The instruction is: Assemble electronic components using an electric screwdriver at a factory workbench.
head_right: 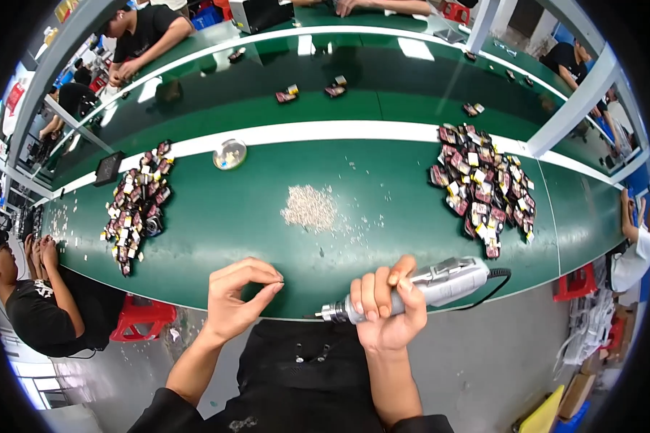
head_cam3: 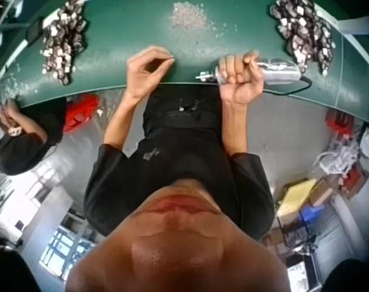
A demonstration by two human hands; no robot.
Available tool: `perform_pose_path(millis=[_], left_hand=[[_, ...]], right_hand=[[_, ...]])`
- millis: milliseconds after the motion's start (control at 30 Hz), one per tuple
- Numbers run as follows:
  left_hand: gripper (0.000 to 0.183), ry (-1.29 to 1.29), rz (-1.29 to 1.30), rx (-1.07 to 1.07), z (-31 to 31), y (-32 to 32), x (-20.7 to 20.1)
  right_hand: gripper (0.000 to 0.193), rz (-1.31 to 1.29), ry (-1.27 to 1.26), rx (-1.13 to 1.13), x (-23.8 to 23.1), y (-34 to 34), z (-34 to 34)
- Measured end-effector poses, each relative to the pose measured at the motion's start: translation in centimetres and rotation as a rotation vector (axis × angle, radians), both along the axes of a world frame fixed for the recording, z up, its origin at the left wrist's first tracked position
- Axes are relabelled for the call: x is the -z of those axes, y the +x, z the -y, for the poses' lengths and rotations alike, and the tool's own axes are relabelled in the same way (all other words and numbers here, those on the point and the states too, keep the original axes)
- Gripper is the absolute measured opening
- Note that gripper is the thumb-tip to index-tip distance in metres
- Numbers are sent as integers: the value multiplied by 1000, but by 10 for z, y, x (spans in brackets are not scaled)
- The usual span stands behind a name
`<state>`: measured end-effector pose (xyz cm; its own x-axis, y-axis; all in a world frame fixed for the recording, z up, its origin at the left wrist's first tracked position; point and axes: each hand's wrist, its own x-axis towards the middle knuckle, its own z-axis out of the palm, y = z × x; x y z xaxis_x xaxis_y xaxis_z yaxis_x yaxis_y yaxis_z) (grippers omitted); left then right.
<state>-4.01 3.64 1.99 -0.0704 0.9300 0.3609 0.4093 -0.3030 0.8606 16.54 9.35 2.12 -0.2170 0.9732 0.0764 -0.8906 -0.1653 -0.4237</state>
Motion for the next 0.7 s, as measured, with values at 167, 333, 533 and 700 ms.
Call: perform_pose_path(millis=[167,333,533,700], left_hand=[[11,-204,655,89,20,31,6],[18,-194,865,165,29,50,12],[18,-200,935,210,30,56,14],[17,-201,868,200,33,56,11]], right_hand=[[10,-111,208,24,-33,-6,-4],[9,-94,244,45,-35,-6,-3],[10,-95,225,11,-27,-3,1],[11,-89,236,-6,-26,0,2]])
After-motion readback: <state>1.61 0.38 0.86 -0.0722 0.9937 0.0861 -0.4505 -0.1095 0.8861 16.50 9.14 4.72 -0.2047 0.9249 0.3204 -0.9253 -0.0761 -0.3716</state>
